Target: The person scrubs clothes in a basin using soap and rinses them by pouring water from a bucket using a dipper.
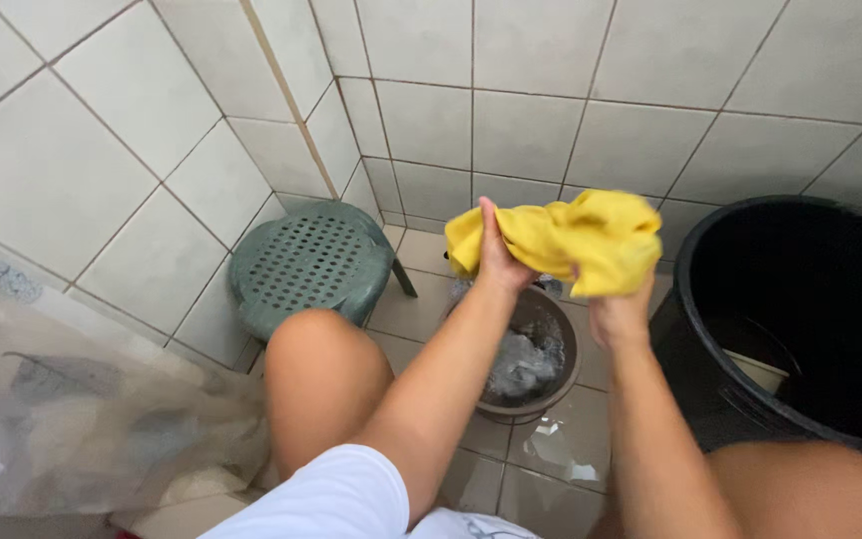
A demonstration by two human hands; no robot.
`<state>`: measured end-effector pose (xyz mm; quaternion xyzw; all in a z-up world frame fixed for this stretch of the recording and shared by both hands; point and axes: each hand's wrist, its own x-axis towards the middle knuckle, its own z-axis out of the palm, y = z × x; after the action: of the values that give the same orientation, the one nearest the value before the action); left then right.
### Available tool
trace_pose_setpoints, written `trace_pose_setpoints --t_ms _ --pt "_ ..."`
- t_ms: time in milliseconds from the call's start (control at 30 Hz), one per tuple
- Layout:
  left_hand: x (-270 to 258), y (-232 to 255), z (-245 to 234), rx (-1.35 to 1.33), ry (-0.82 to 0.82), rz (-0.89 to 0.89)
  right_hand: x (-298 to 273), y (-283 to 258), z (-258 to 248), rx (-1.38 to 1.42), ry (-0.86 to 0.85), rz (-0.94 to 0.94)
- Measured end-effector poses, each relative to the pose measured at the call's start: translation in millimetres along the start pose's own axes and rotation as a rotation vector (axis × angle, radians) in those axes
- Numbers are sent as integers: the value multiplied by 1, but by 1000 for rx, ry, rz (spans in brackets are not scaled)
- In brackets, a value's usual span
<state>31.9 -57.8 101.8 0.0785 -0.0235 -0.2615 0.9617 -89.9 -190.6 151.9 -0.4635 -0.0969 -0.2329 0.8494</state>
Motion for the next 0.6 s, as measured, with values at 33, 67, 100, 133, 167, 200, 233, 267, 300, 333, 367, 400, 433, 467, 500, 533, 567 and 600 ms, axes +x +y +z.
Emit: trace_pose_setpoints --t_ms 33,67,100,133,167,200,233,267,300,333,367,400,433,467,500,533,567,600 --pt "7 5 -7 22 -100 -40 0 -4 -7 -5 -17 85" --pt "14 8 -10 44 -200 -80 1 -10 -14 -217 -155 31" --pt "20 11 -10 97 -175 -130 2 -20 -20 -435 -291 -25" --pt "22 18 -8 151 -150 -180 3 -27 -21 -654 -426 -81" --pt "21 23 -6 202 -120 -226 4 -35 -19 -806 -573 -176" --pt "20 24 -3 229 -93 -266 9 -46 -16 -956 -721 -271" --pt "20 25 3 256 -69 -300 14 -57 -11 -1104 -877 -371" --pt "21 26 8 283 -46 -334 16 -67 -4 -1232 -988 -414" --pt "19 26 12 331 -53 -331 15 -73 3 -1359 -1096 -455" --pt "17 27 15 378 -60 -329 14 -76 10 -1485 -1204 -496" --pt "15 26 18 425 -67 -328 12 -78 16 -1589 -1317 -561" --pt "11 27 21 471 -65 -340 11 -79 19 -1691 -1432 -626" --pt "6 30 23 517 -61 -353 10 -78 21 -1789 -1548 -692" --pt "2 32 24 563 -57 -366 8 -75 22 -1833 -1592 -745" --pt "-1 33 23 584 -33 -365 7 -71 21 -1875 -1636 -800" --pt "-3 33 20 605 -8 -364 6 -64 20 -1915 -1678 -856" --pt "0 33 16 627 13 -362 3 -55 20 -1965 -1696 -881" --pt "5 31 10 633 55 -312 -2 -43 21 -2015 -1712 -905"
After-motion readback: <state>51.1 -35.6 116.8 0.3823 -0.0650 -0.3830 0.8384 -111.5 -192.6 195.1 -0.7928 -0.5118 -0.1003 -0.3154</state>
